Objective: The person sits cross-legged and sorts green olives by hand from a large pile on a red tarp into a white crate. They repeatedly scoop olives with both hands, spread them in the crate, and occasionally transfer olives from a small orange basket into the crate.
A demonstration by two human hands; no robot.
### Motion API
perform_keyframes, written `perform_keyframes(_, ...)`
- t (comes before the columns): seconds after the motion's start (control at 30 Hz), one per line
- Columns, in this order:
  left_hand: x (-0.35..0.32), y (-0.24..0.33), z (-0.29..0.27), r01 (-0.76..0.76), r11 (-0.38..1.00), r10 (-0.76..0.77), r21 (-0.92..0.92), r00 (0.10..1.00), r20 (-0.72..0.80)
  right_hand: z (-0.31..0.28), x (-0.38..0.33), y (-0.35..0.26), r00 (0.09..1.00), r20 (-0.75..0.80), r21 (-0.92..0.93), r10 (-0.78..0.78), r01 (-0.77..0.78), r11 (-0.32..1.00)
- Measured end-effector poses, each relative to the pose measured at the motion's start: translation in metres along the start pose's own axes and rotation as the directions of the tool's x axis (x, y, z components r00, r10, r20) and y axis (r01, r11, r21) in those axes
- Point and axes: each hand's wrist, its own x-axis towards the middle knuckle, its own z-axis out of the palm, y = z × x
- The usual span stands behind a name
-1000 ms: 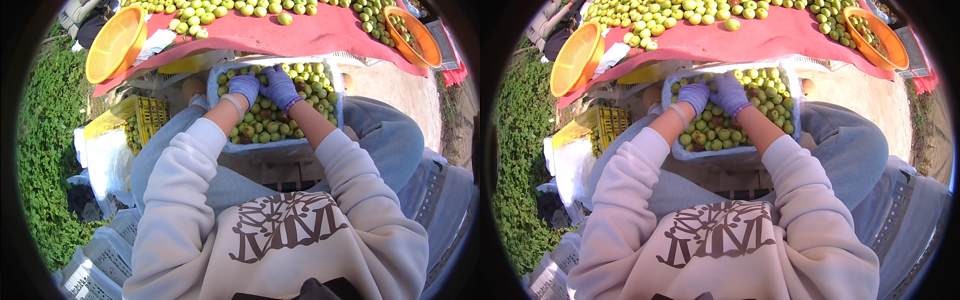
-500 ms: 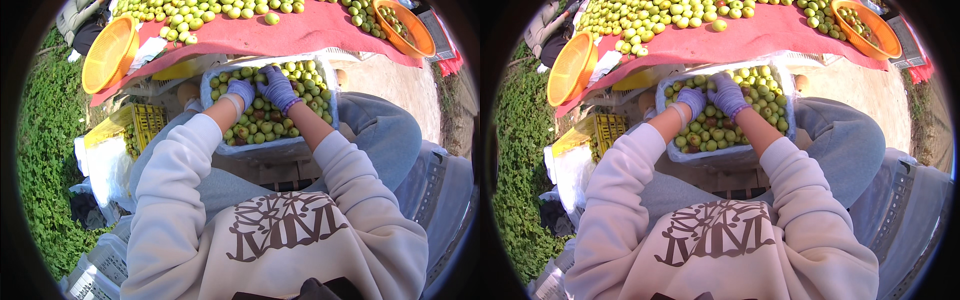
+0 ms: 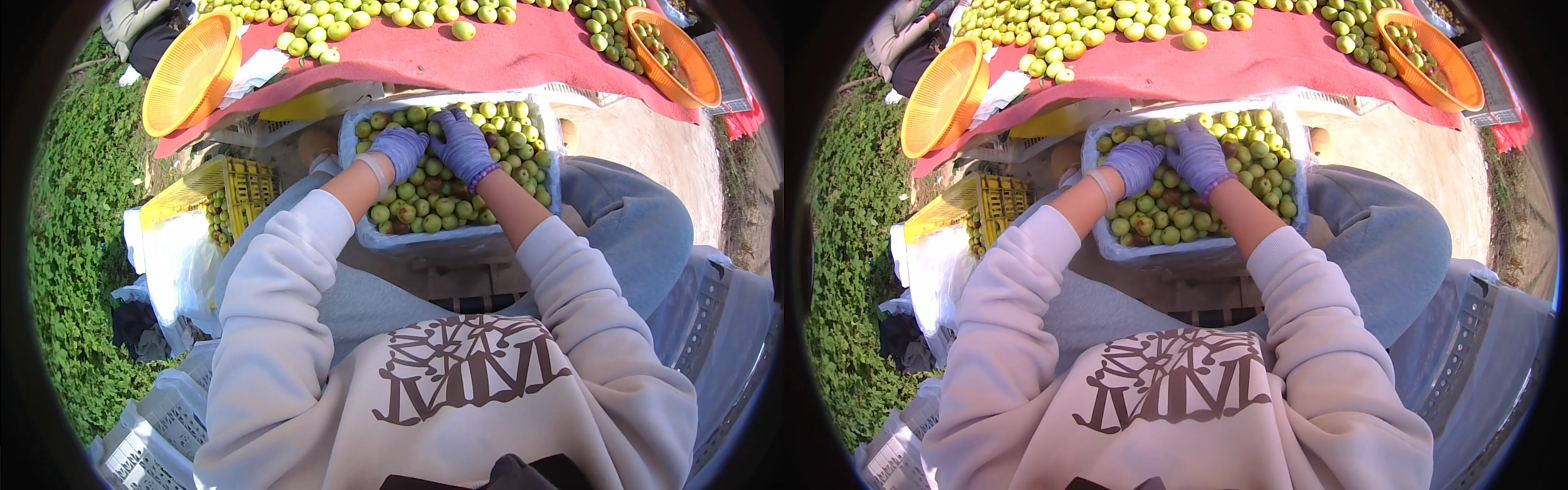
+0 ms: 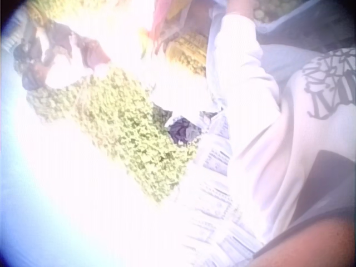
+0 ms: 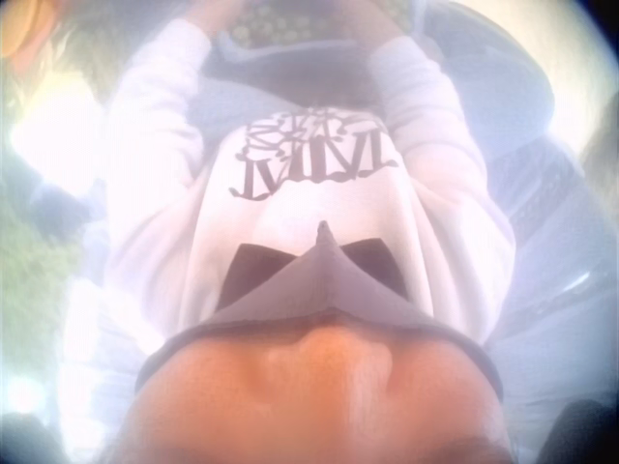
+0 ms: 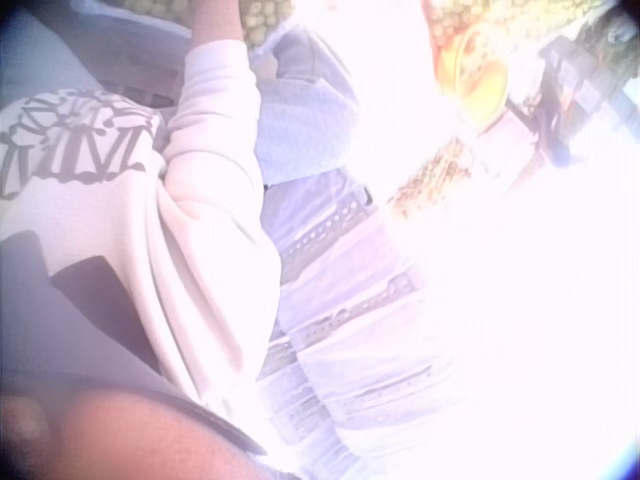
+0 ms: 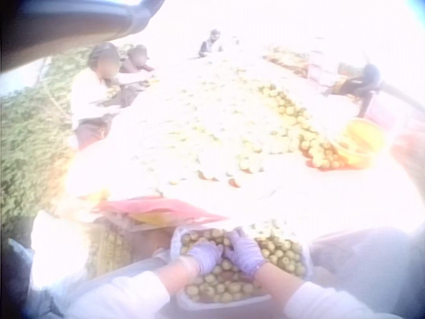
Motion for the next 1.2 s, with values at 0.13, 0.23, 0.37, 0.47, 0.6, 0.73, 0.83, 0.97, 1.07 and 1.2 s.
perform_keyframes(0.13,-0.055,-0.024,-0.013,0.069,0.986,-0.096,-0.149,0.979,-0.182,0.01,0.004,-0.017,0.975,0.179,-0.206,-0.134,0.171,0.964)
perform_keyframes(0.23,-0.13,-0.087,-0.021,0.302,0.945,-0.327,-0.129,0.898,-0.295,0.023,0.018,-0.031,0.954,0.298,-0.156,-0.025,0.074,0.985)
perform_keyframes(0.37,-0.234,-0.173,-0.013,0.814,0.579,-0.815,-0.052,0.574,-0.076,0.027,0.03,-0.037,0.896,0.444,-0.223,0.026,0.082,0.971)
perform_keyframes(0.47,-0.271,-0.19,0.015,0.936,0.333,-0.943,-0.11,0.328,-0.062,0.009,0.021,-0.023,0.985,0.16,-0.155,-0.06,0.085,0.984)
perform_keyframes(0.6,-0.252,-0.178,0.022,0.804,0.558,-0.83,-0.206,0.548,-0.109,-0.023,0.002,0.004,0.988,-0.155,-0.369,0.011,-0.068,0.927)
perform_keyframes(0.73,-0.186,-0.117,0.027,0.405,0.883,-0.454,-0.239,0.865,-0.214,-0.024,-0.014,0.006,0.987,0.003,-0.461,0.158,-0.139,0.876)
perform_keyframes(0.83,-0.131,-0.07,0.039,0.294,0.947,-0.315,-0.129,0.929,-0.193,-0.023,-0.015,0.004,0.98,0.017,-0.429,0.2,-0.174,0.887)
perform_keyframes(0.97,-0.073,-0.033,0.06,0.256,0.954,-0.295,-0.159,0.902,-0.317,-0.031,-0.012,0.011,0.968,0.076,-0.362,0.239,-0.197,0.911)
perform_keyframes(1.07,-0.057,-0.025,0.076,0.281,0.935,-0.341,-0.215,0.88,-0.331,-0.034,-0.005,0.015,0.949,0.108,-0.333,0.297,-0.247,0.91)
perform_keyframes(1.2,-0.054,-0.03,0.088,0.291,0.931,-0.354,-0.221,0.868,-0.347,-0.035,0.0,0.013,0.938,0.171,-0.364,0.301,-0.224,0.904)
